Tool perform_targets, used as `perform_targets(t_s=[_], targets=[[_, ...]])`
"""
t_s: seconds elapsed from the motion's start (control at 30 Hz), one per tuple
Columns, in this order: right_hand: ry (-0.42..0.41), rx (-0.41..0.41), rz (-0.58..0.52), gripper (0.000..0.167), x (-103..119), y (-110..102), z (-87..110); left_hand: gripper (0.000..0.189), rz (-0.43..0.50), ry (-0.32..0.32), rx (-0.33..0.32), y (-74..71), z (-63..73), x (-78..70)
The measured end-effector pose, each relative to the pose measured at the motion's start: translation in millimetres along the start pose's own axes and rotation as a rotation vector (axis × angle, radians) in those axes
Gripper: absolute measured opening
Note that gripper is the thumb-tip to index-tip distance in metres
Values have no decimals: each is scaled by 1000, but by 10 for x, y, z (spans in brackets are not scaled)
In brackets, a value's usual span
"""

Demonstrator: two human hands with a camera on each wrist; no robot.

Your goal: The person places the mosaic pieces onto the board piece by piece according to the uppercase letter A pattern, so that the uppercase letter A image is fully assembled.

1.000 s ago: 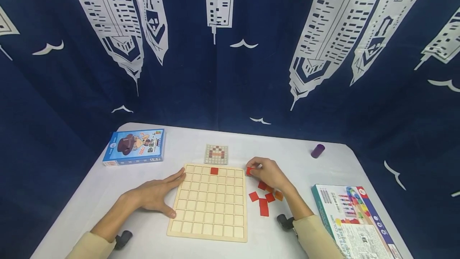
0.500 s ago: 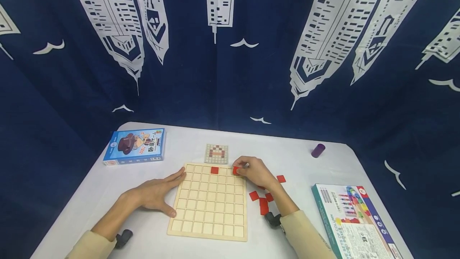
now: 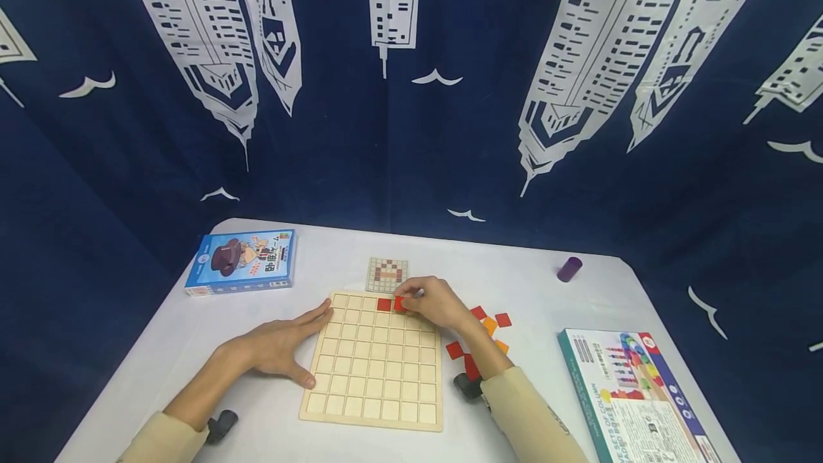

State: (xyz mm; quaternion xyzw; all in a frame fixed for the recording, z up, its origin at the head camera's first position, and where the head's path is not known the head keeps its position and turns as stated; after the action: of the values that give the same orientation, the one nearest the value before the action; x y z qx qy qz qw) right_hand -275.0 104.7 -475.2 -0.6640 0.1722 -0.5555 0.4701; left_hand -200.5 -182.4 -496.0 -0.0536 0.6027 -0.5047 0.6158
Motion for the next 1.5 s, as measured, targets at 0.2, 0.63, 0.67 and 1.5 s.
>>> perform_targets(t_s=[0.2, 0.63, 0.67, 1.5], targets=[[-18, 50, -41, 18, 95, 97, -56, 127, 3, -6, 4, 2, 3, 2], [-107, 98, -39, 18, 322, 287, -138, 125, 8, -23, 21, 15, 4, 1], [-114, 97, -21, 18, 341, 295, -146, 125, 10, -21, 21, 15, 5, 2], [-117, 105, 136, 10, 464, 384, -221, 127, 9, -7, 9, 6, -7, 13]])
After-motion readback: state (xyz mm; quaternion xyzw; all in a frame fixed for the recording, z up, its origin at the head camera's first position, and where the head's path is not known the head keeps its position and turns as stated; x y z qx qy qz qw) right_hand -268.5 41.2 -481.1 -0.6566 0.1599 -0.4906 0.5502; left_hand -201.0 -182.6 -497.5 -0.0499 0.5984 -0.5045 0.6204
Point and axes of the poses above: each hand's wrist, its own z-axis away from the middle knuckle, its own y-axis out of the palm, x = y × z, the point moved 4 cm from there along -z, towards the middle knuckle, and after that the axes turned 15 degrees about z, right-handed, at the moved point
